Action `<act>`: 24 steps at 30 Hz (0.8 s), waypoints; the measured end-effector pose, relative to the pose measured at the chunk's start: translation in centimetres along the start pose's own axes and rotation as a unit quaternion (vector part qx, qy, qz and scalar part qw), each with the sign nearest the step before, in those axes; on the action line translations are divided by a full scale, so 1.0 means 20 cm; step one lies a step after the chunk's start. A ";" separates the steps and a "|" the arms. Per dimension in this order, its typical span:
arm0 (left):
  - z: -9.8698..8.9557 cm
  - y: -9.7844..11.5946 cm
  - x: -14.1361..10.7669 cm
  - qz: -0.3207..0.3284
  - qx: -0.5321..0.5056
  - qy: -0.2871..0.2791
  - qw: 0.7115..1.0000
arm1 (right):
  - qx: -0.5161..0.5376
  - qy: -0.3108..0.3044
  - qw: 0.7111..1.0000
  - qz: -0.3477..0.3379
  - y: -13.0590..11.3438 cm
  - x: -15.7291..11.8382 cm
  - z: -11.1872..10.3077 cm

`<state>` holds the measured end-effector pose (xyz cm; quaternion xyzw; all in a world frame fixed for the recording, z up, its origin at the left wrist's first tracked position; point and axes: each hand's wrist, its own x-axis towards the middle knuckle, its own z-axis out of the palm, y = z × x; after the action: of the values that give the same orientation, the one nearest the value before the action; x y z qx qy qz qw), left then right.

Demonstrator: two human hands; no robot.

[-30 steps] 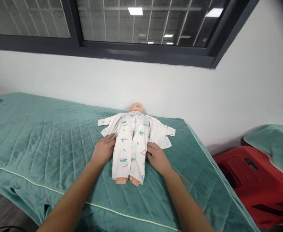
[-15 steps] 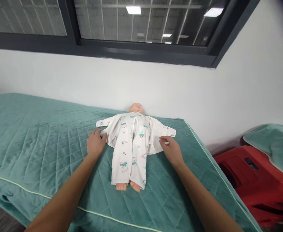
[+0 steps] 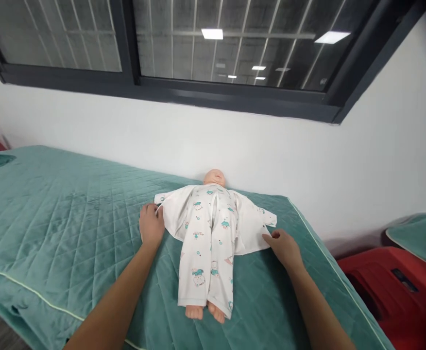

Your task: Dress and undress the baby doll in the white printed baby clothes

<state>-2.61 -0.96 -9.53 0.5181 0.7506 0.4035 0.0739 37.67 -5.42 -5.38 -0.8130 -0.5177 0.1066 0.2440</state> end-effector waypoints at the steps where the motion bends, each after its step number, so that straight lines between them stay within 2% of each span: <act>1: 0.00 0.00 0.00 -0.010 -0.013 0.002 1.000 | 0.041 0.019 0.999 -0.005 -0.03 0.01 -0.01; 4: -0.01 -0.01 0.00 -0.027 -0.024 -0.002 0.999 | 0.166 0.075 0.981 -0.073 -0.21 -0.05 -0.06; 6: -0.01 -0.01 0.00 -0.032 -0.024 -0.004 0.999 | 0.230 0.073 0.952 -0.188 -0.39 -0.13 -0.11; 7: -0.01 -0.01 0.00 -0.034 -0.023 -0.005 0.999 | 0.216 0.043 0.942 -0.253 -0.48 -0.17 -0.13; 9: -0.01 0.00 0.00 -0.034 -0.020 -0.010 0.999 | 0.131 -0.088 0.912 -0.380 -0.62 -0.26 -0.16; 11: -0.01 0.00 0.00 -0.032 -0.016 -0.016 0.999 | 0.050 -0.209 0.872 -0.440 -0.71 -0.32 -0.18; 13: 0.00 0.00 0.00 -0.032 -0.011 -0.019 0.999 | 0.032 -0.273 0.854 -0.442 -0.72 -0.34 -0.17; 14: 0.00 0.00 0.00 -0.033 -0.009 -0.019 0.999 | 0.047 -0.284 0.856 -0.429 -0.72 -0.34 -0.16; 16: 0.00 0.00 0.00 -0.037 -0.003 -0.017 0.999 | 0.106 -0.265 0.877 -0.386 -0.69 -0.32 -0.13; 18: 0.01 0.00 0.00 -0.041 0.006 -0.019 0.999 | 0.180 -0.196 0.908 -0.324 -0.68 -0.26 -0.10; 20: 0.01 0.01 0.00 -0.035 0.021 -0.019 0.999 | 0.239 -0.099 0.930 -0.259 -0.69 -0.17 -0.05; 22: 0.01 0.02 0.00 -0.013 0.038 -0.017 0.999 | 0.265 -0.027 0.941 -0.210 -0.72 -0.05 0.01; 24: 0.01 0.03 0.00 0.013 0.052 -0.017 0.998 | 0.257 0.016 0.950 -0.178 -0.77 0.06 0.08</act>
<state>-2.07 -0.78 -9.28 0.5377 0.7622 0.3563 0.0544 25.46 1.40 1.19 -0.6187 -0.6052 0.1779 0.4683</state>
